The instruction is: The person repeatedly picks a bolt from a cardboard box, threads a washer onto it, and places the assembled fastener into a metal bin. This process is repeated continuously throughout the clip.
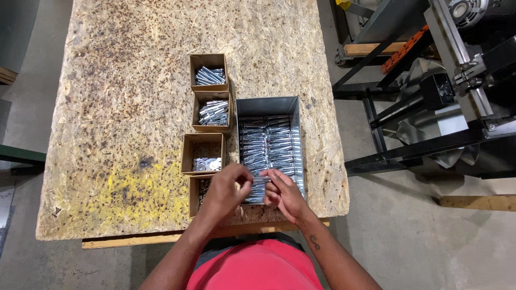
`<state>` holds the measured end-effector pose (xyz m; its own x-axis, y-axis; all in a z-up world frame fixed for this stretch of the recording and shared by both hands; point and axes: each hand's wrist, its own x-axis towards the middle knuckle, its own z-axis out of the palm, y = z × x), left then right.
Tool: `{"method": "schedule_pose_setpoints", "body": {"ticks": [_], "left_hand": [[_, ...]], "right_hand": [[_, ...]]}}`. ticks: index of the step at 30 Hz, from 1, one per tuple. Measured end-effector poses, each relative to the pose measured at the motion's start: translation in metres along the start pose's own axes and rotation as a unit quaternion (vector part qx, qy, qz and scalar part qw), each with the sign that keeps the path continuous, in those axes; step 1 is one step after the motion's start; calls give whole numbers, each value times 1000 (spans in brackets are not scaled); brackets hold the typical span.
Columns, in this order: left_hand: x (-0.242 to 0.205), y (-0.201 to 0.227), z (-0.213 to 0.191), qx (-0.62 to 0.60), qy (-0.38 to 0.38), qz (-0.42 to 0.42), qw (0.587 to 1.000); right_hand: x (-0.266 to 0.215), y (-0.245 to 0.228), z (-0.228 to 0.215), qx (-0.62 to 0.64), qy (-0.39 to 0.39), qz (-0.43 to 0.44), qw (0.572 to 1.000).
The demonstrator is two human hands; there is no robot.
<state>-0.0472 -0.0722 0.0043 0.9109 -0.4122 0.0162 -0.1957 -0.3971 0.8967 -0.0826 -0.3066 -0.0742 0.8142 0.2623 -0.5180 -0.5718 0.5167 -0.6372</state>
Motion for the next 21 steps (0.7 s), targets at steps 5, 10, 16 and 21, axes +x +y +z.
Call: {"method": "schedule_pose_setpoints", "body": {"ticks": [5,10,16,21], "left_hand": [[3,-16,-9,-68,77,-113,988],[6,-11,-21,-48,63,-68,995],[16,-9,-21,4,30,27,999],[46,-36,-27,2,45,33,998]], "right_hand": [[5,-3,10,-138,-18,-137,981],[21,6,-9,-137,-3,-90,986],[16,-13,5,-106,28,-19,994],[37,-14,0,-109,76,-48,990]]}}
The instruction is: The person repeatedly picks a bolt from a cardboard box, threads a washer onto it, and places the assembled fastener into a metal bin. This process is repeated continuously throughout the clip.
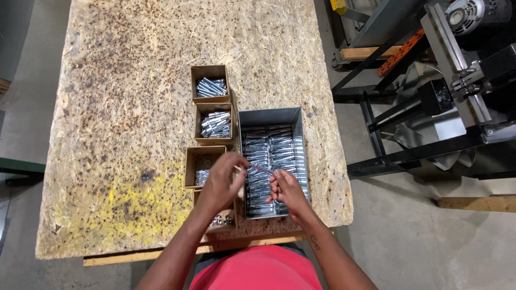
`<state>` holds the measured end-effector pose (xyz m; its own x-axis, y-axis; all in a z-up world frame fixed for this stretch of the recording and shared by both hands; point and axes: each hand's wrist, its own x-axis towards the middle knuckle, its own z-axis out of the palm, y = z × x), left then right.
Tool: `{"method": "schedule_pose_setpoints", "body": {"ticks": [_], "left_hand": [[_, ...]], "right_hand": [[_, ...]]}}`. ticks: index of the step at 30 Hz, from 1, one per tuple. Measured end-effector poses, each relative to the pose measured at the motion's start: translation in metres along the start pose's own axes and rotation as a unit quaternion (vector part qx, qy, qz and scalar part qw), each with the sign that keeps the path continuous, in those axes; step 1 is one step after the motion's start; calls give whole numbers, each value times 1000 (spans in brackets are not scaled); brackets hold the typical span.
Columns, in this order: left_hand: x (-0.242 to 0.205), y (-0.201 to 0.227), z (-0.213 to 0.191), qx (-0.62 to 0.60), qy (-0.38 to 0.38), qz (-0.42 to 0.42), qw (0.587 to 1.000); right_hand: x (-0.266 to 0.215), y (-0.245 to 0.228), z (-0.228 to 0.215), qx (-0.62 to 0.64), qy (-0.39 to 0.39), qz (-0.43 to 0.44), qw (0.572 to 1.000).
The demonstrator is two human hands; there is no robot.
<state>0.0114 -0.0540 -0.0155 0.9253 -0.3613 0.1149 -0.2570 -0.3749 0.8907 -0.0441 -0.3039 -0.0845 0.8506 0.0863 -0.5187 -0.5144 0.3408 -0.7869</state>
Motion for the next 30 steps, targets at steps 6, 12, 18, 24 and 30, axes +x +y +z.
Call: {"method": "schedule_pose_setpoints", "body": {"ticks": [6,12,18,24,30], "left_hand": [[48,-45,-36,-12,58,-34,998],[117,-109,-66,117,117,-38,985],[219,-185,-77,285,93,-34,953],[284,-203,-86,375,-38,-94,922],[317,-201,-92,552,-248,-26,796]], "right_hand": [[19,-2,-12,-221,87,-13,971],[57,3,-20,-359,60,19,931],[44,-23,9,-409,39,-14,912],[-7,-27,25,-464,27,-174,868],[-41,-9,24,-407,77,-22,910]]}}
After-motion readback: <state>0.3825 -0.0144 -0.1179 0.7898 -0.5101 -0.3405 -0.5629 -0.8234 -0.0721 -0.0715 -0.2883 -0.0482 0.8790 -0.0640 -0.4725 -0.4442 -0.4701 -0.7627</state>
